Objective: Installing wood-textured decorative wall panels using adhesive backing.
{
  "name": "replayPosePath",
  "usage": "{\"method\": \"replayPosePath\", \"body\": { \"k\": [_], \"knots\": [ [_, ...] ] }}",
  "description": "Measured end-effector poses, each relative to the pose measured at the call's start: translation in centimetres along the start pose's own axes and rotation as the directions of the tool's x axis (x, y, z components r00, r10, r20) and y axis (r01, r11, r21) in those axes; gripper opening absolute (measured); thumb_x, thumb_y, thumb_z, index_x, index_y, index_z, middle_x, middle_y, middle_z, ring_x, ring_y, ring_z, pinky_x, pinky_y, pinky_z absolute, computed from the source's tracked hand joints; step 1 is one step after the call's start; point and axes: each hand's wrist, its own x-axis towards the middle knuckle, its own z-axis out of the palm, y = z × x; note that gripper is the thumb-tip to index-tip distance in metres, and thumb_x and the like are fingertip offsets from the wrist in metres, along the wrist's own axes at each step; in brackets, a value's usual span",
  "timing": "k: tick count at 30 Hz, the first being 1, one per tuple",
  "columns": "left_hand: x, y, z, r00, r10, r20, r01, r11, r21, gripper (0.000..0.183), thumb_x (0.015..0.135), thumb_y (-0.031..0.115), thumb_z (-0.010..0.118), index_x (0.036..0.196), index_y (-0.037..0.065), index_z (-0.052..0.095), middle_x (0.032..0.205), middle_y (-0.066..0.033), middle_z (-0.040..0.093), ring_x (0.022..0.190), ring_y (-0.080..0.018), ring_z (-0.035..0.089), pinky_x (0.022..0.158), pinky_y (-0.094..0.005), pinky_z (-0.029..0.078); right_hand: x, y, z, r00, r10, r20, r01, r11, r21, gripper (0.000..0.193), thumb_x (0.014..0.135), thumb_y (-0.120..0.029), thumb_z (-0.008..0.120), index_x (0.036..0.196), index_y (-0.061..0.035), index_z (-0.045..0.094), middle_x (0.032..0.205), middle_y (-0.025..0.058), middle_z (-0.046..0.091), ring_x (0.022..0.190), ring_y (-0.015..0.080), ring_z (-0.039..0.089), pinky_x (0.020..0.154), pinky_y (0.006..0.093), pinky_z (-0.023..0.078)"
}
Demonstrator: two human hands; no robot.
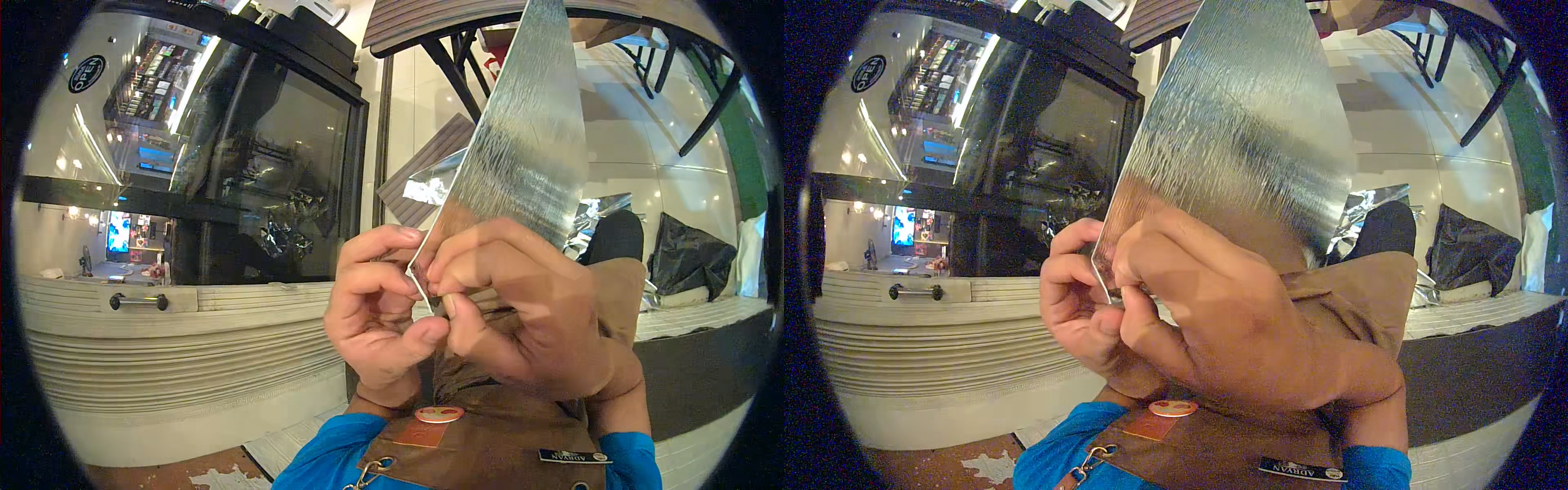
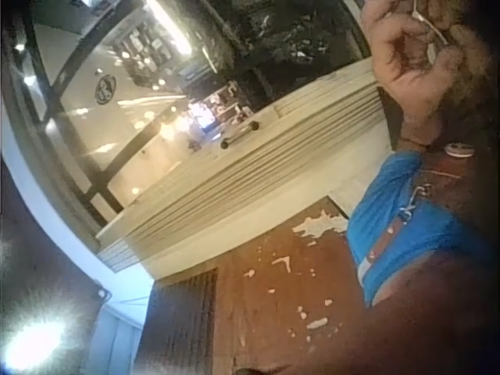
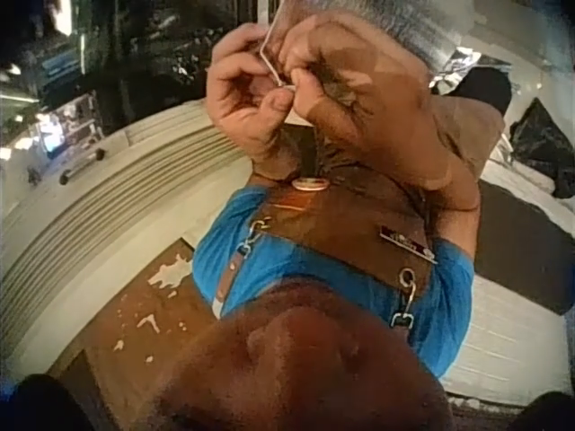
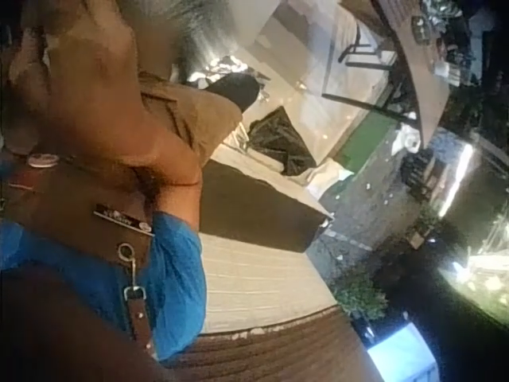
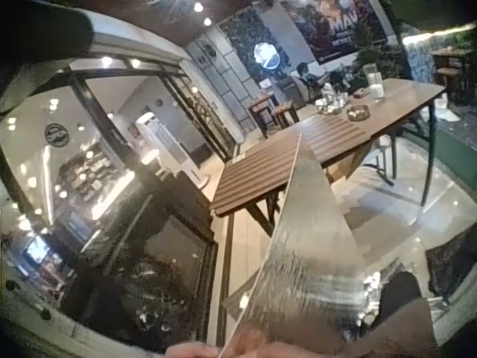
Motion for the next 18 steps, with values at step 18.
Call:
{"method": "replayPosePath", "body": {
  "k": [18],
  "knots": [
    [0.33,0.11,0.19,0.997,0.068,0.021,-0.071,0.984,0.163,0.02,0.076,0.007,0.073,0.085,0.0,0.057,0.117,-0.0219,0.054,0.107,-0.0266,0.058,0.094,-0.0365,0.047,-0.21,0.37,0.28,1.0,0.005,-0.014,-0.006,0.999,-0.053,0.015,0.079,0.001,0.063,0.093,-0.0033,0.059,0.093,0.0112,0.062,0.083,0.0233,0.065,0.071,0.0315,0.053]
  ]
}}
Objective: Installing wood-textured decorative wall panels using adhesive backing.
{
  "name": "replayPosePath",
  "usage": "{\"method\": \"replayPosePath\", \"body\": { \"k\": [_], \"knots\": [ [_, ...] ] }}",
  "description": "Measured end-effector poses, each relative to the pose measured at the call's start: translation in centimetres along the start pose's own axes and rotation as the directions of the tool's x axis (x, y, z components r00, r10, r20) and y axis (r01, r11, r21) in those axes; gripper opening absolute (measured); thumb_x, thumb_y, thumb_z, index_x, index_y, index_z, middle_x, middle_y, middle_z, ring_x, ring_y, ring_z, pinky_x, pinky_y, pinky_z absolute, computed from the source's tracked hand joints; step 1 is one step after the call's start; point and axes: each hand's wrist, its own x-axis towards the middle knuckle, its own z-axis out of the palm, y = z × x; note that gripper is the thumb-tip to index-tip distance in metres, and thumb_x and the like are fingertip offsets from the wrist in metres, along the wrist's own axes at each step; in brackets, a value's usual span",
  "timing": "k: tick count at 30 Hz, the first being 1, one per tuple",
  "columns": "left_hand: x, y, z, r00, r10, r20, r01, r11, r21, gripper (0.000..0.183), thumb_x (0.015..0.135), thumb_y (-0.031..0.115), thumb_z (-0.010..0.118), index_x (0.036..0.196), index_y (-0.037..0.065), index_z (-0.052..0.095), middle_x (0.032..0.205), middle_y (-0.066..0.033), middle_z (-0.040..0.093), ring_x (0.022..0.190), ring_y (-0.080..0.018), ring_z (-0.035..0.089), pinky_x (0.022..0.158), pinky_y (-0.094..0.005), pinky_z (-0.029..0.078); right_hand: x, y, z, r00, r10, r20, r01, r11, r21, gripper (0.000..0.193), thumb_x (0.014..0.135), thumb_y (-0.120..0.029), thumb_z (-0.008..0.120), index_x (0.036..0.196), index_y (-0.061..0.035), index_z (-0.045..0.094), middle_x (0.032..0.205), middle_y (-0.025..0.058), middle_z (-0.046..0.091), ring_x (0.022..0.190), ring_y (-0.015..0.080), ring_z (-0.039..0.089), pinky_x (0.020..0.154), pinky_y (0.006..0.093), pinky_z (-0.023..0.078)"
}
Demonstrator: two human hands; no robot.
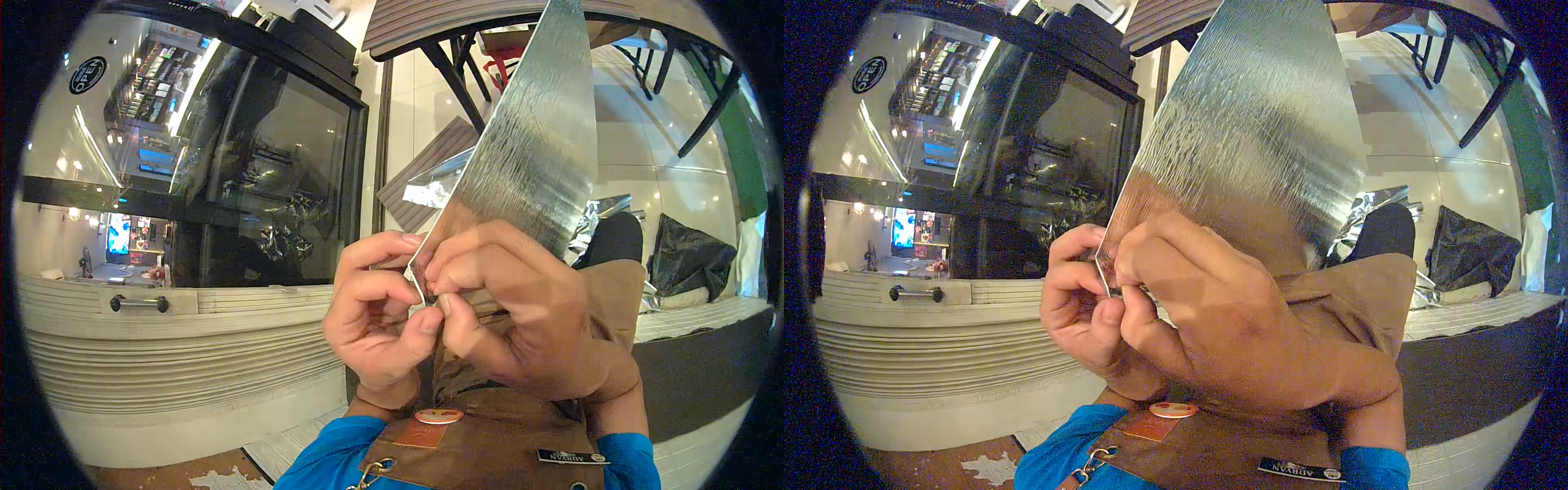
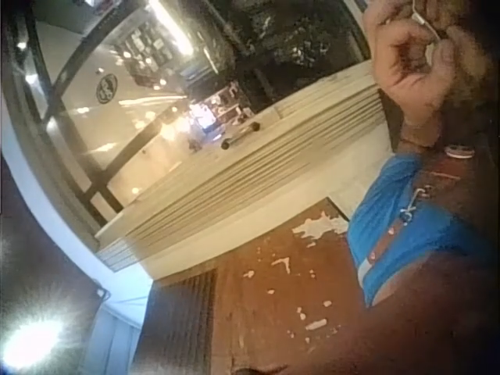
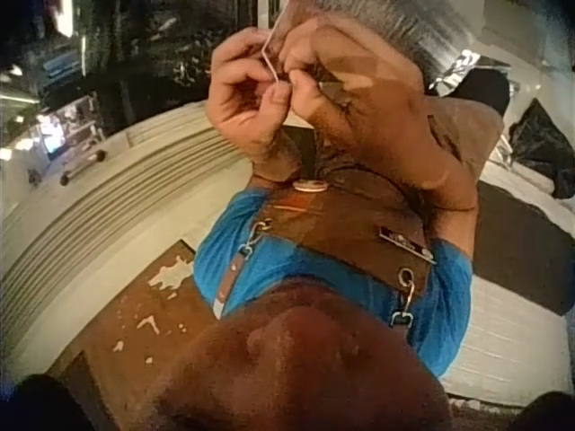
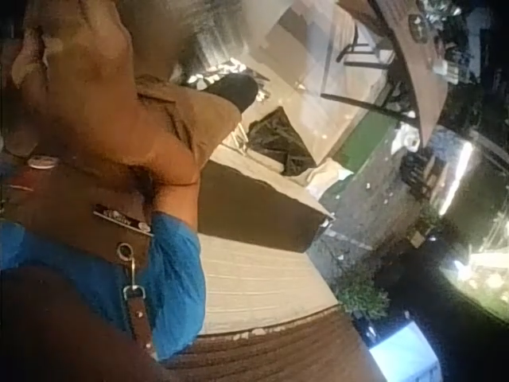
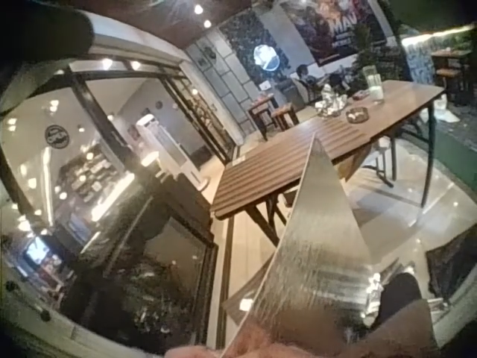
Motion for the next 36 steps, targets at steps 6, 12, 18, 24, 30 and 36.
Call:
{"method": "replayPosePath", "body": {
  "k": [6,12,18,24,30,36],
  "knots": [
    [-0.2,0.6,0.1,1.0,0.002,-0.021,0.0,0.993,0.114,0.012,0.076,0.001,0.068,0.081,-0.001,0.058,0.117,-0.0229,0.054,0.109,-0.0279,0.058,0.093,-0.0367,0.048,0.0,-0.1,0.3,0.999,0.034,-0.02,-0.034,0.999,0.009,0.013,0.078,0.002,0.062,0.09,-0.0025,0.058,0.093,0.0106,0.062,0.083,0.0229,0.064,0.072,0.0307,0.052],
    [1.1,1.5,-0.1,0.994,-0.113,-0.013,0.112,0.991,-0.069,0.006,0.077,-0.001,0.065,0.079,-0.002,0.06,0.115,-0.0209,0.058,0.106,-0.0244,0.059,0.092,-0.0332,0.048,0.3,-0.6,0.0,0.993,0.094,-0.07,-0.089,0.993,0.074,0.013,0.076,0.005,0.06,0.088,-0.0004,0.057,0.092,0.0114,0.061,0.082,0.0191,0.063,0.073,0.0279,0.05],
    [2.8,1.4,-0.4,0.986,-0.16,0.047,0.165,0.98,-0.113,0.006,0.08,-0.004,0.065,0.084,-0.002,0.061,0.106,-0.0145,0.063,0.084,-0.0116,0.057,0.076,-0.0227,0.045,0.1,0.3,-2.7,0.986,0.158,-0.056,-0.155,0.986,0.064,0.015,0.079,0.0,0.062,0.093,0.001,0.058,0.093,0.0111,0.062,0.079,0.0187,0.062,0.073,0.0287,0.049],
    [4.3,0.4,0.1,0.958,-0.28,0.065,0.288,0.938,-0.195,0.008,0.082,-0.009,0.065,0.086,-0.003,0.062,0.097,-0.0104,0.065,0.078,-0.0065,0.054,0.068,-0.0194,0.044,-0.6,3.2,-5.7,0.88,0.473,0.04,-0.387,0.666,0.638,0.005,0.091,-0.006,0.058,0.09,-0.0002,0.058,0.097,0.006,0.06,0.083,0.0142,0.061,0.075,0.0269,0.049],
    [5.6,-0.3,0.8,0.953,-0.296,0.064,0.302,0.921,-0.246,0.008,0.082,-0.008,0.065,0.086,-0.002,0.061,0.094,-0.0104,0.065,0.078,-0.0076,0.056,0.07,-0.0209,0.046,-0.9,5.6,-6.5,0.927,0.352,-0.129,-0.212,0.777,0.593,0.001,0.092,-0.003,0.055,0.091,-0.0023,0.055,0.103,0.0082,0.059,0.082,0.0125,0.06,0.075,0.0261,0.049],
    [7.6,-0.7,1.2,0.946,-0.324,-0.022,0.308,0.916,-0.256,0.009,0.082,-0.009,0.065,0.086,-0.002,0.06,0.094,-0.0105,0.065,0.077,-0.0077,0.057,0.071,-0.0208,0.046,0.7,7.5,-7.1,0.904,0.404,-0.142,-0.202,0.694,0.691,0.003,0.09,0.003,0.057,0.091,0.0007,0.056,0.101,0.0106,0.06,0.079,0.0129,0.063,0.073,0.0259,0.053]
  ]
}}
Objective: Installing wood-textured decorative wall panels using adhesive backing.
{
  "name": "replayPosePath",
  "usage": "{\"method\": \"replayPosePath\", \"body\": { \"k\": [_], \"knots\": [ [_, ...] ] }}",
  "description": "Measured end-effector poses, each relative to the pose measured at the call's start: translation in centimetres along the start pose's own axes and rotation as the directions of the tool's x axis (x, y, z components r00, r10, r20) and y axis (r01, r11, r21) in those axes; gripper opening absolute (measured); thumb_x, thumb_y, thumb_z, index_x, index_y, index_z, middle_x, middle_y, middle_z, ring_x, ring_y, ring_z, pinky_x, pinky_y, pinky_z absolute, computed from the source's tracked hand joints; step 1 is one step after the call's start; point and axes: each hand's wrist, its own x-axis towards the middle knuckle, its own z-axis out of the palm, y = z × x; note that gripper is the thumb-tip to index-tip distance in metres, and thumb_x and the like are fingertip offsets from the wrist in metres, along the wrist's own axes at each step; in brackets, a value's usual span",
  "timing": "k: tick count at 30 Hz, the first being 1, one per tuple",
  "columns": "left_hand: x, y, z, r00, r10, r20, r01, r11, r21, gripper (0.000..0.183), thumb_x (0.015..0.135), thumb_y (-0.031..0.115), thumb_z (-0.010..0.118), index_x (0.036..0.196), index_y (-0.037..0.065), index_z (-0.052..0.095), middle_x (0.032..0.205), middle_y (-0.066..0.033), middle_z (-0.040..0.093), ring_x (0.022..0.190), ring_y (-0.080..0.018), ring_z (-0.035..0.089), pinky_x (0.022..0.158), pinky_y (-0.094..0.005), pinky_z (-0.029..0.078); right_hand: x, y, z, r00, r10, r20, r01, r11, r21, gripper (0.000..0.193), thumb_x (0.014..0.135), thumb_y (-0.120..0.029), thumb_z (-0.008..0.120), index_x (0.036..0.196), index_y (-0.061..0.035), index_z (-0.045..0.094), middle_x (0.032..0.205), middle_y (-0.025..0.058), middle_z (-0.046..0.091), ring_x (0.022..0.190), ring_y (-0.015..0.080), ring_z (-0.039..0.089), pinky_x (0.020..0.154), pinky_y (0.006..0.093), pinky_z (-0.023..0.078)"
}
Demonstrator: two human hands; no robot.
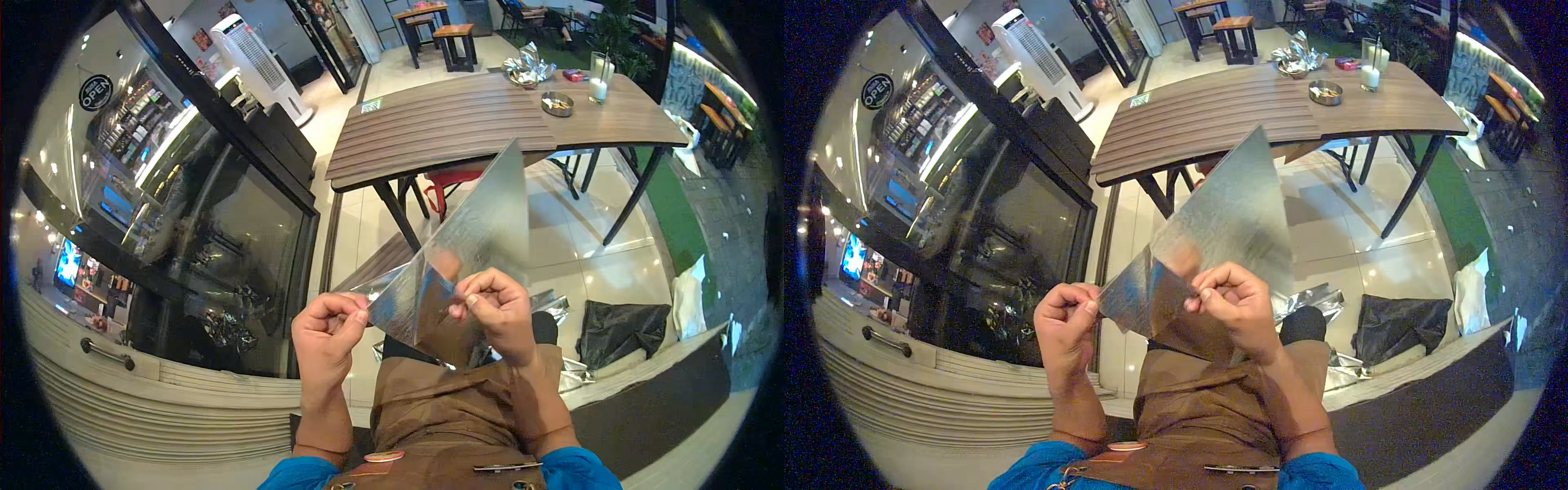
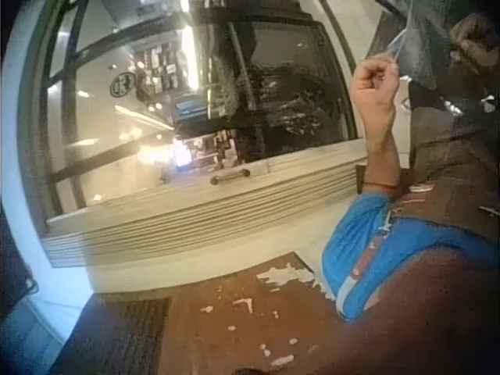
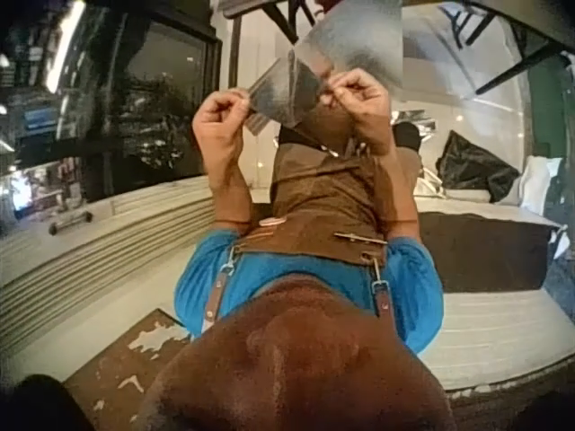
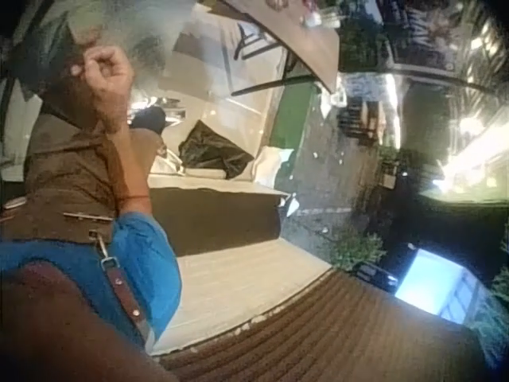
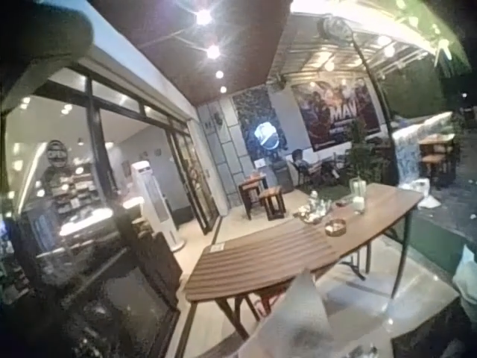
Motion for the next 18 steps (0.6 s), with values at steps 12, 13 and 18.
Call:
{"method": "replayPosePath", "body": {
  "k": [12,13,18],
  "knots": [
    [1.4,0.3,2.3,0.988,-0.027,0.149,0.015,0.997,0.082,0.01,0.081,-0.01,0.064,0.085,-0.002,0.061,0.095,-0.0094,0.065,0.075,-0.0044,0.053,0.066,-0.0175,0.043,0.8,-5.0,0.1,0.767,-0.599,0.231,0.612,0.571,-0.547,0.036,0.076,0.01,0.06,0.111,-0.0002,0.061,0.104,0.0151,0.061,0.085,0.0192,0.061,0.075,0.0298,0.051],
    [1.5,0.4,2.4,0.989,-0.025,0.148,0.014,0.997,0.075,0.01,0.081,-0.01,0.064,0.085,-0.002,0.061,0.095,-0.0094,0.065,0.075,-0.0044,0.053,0.066,-0.0175,0.043,1.3,-6.1,0.0,0.797,-0.565,0.212,0.567,0.581,-0.584,0.036,0.076,0.01,0.06,0.111,-0.0002,0.061,0.104,0.0151,0.061,0.085,0.0192,0.061,0.075,0.0298,0.051],
    [1.3,0.9,3.3,0.981,-0.049,0.188,0.034,0.996,0.084,0.01,0.082,-0.01,0.065,0.085,-0.001,0.06,0.094,-0.0084,0.064,0.074,-0.0037,0.052,0.065,-0.0173,0.043,1.6,-8.0,1.8,0.767,-0.47,0.437,0.629,0.416,-0.657,0.023,0.076,-0.008,0.072,0.096,-0.0005,0.062,0.091,0.0126,0.062,0.076,0.0223,0.06,0.07,0.0332,0.05]
  ]
}}
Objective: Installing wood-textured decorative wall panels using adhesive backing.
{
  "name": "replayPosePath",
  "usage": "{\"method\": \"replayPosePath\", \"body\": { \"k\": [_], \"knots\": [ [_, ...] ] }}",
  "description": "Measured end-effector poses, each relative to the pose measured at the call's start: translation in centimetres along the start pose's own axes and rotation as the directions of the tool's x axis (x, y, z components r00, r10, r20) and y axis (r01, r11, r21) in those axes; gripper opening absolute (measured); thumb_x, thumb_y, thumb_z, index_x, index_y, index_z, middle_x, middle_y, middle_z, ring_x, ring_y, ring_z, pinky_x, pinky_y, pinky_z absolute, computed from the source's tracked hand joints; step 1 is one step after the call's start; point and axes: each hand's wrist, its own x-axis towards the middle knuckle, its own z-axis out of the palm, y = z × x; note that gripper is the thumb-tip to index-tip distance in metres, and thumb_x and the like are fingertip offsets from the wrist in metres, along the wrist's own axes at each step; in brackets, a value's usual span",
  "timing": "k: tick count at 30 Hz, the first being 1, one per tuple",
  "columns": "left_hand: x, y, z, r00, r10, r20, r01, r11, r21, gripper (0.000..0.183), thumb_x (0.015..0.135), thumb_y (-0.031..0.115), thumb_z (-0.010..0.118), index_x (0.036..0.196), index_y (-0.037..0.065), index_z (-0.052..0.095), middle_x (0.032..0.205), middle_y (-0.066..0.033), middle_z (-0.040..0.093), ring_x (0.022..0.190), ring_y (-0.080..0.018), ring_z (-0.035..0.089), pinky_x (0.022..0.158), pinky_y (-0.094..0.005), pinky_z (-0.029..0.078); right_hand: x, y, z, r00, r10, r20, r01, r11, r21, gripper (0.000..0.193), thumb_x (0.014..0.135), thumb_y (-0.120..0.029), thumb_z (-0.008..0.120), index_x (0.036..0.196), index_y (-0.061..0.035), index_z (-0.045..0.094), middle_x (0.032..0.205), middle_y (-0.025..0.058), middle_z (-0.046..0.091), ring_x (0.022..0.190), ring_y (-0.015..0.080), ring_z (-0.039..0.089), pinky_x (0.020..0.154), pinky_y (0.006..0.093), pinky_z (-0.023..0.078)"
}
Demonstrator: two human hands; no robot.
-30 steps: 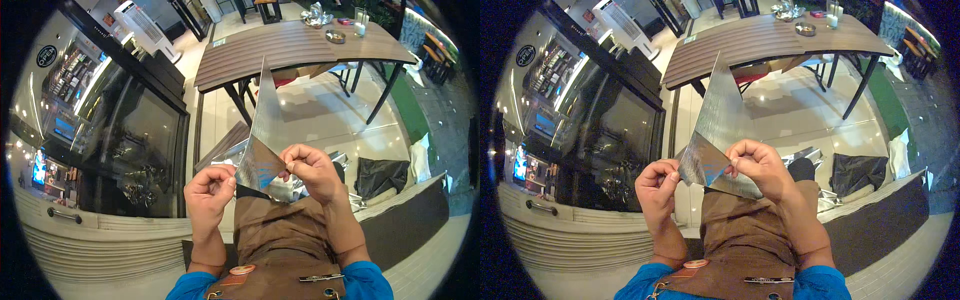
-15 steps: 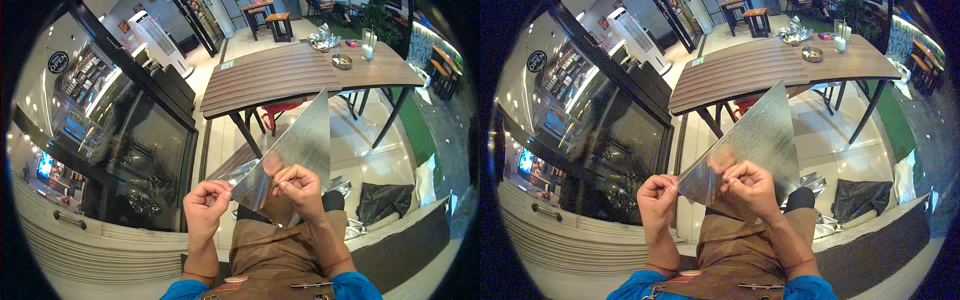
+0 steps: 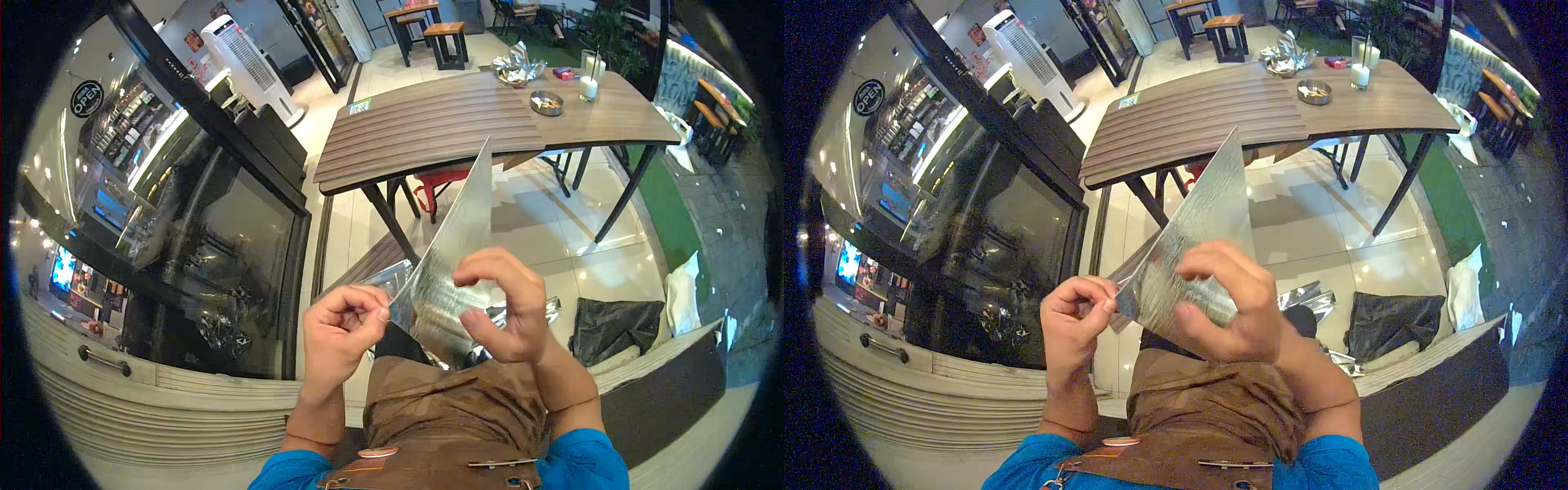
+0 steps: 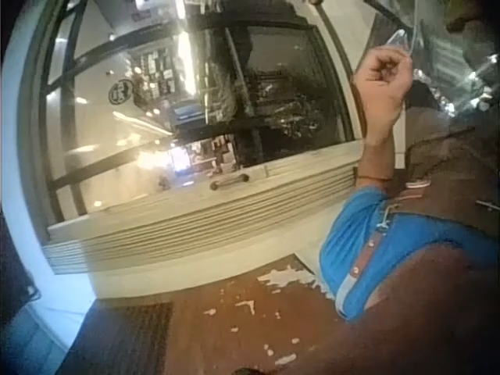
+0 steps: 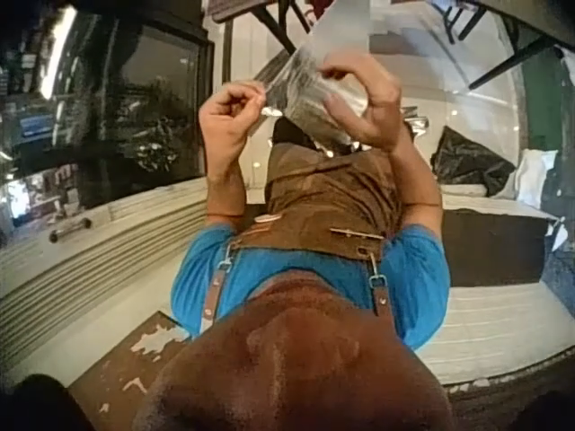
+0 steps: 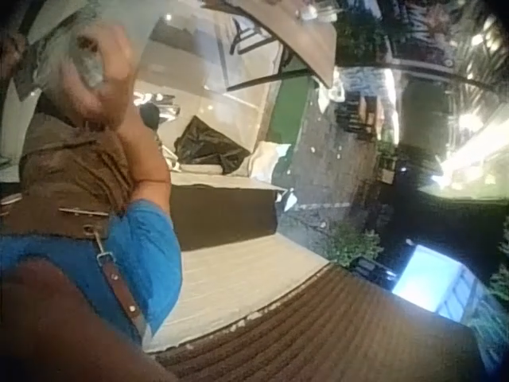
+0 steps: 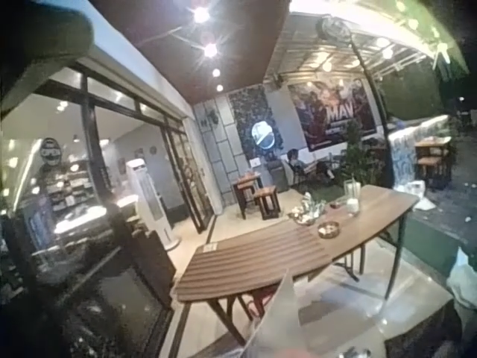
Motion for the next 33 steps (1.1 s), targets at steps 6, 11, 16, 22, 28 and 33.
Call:
{"method": "replayPosePath", "body": {
  "k": [6,11,16,22,28,33],
  "knots": [
    [-0.7,-0.3,1.8,0.998,0.045,0.033,-0.044,0.998,-0.054,0.009,0.084,-0.01,0.064,0.089,-0.003,0.06,0.102,-0.0113,0.062,0.083,-0.0082,0.058,0.071,-0.0204,0.048,-0.9,-1.9,3.2,0.963,0.27,-0.022,-0.269,0.963,0.022,0.029,0.075,-0.019,0.082,0.082,-0.0014,0.06,0.075,0.009,0.061,0.065,0.0172,0.06,0.062,0.0281,0.049],
    [-1.5,-0.8,1.2,0.999,0.023,-0.041,-0.023,1.0,-0.004,0.009,0.084,-0.009,0.064,0.087,-0.002,0.06,0.098,-0.0105,0.063,0.078,-0.0061,0.056,0.066,-0.0185,0.046,-2.5,0.0,2.7,0.96,0.28,0.004,-0.277,0.947,0.164,0.011,0.084,-0.007,0.072,0.08,-0.0006,0.064,0.072,0.0058,0.061,0.064,0.014,0.059,0.059,0.0263,0.047],
    [-0.6,-2.2,-2.1,0.956,0.112,-0.27,-0.144,0.984,-0.101,0.008,0.082,-0.007,0.064,0.085,-0.001,0.06,0.094,-0.0113,0.065,0.079,-0.0103,0.056,0.072,-0.0229,0.045,-6.0,5.1,2.6,0.628,0.775,0.075,-0.668,0.487,0.562,0.01,0.088,-0.008,0.067,0.081,-0.0024,0.062,0.076,-0.0005,0.061,0.068,0.0052,0.054,0.062,0.0206,0.043],
    [3.1,-0.8,-8.8,0.955,0.027,-0.296,-0.064,0.991,-0.118,0.008,0.083,-0.001,0.064,0.085,0.0,0.057,0.09,-0.0128,0.062,0.081,-0.0164,0.058,0.077,-0.0298,0.05,-9.0,11.5,0.9,0.535,0.844,0.039,-0.582,0.334,0.742,0.007,0.087,-0.005,0.066,0.082,-0.0027,0.061,0.086,0.002,0.064,0.074,0.0066,0.054,0.068,0.0217,0.042],
    [11.8,4.8,-15.3,0.974,0.05,-0.221,-0.054,0.999,-0.008,0.01,0.086,0.005,0.063,0.084,0.002,0.054,0.086,-0.0085,0.057,0.08,-0.0139,0.054,0.077,-0.028,0.046,-4.8,17.0,-7.1,0.625,0.764,-0.163,-0.514,0.56,0.65,0.012,0.083,0.001,0.066,0.076,-0.0043,0.057,0.083,0.0037,0.061,0.077,0.0101,0.054,0.075,0.0255,0.043],
    [19.8,9.9,-21.4,0.914,-0.022,-0.406,-0.006,0.998,-0.068,0.011,0.087,0.013,0.065,0.085,0.007,0.057,0.084,-0.0007,0.056,0.081,-0.0114,0.053,0.079,-0.0271,0.043,-0.3,19.4,-15.2,0.571,0.772,-0.28,-0.534,0.608,0.587,0.01,0.085,-0.003,0.062,0.079,-0.0064,0.055,0.078,0.0031,0.059,0.076,0.0125,0.057,0.072,0.0258,0.045]
  ]
}}
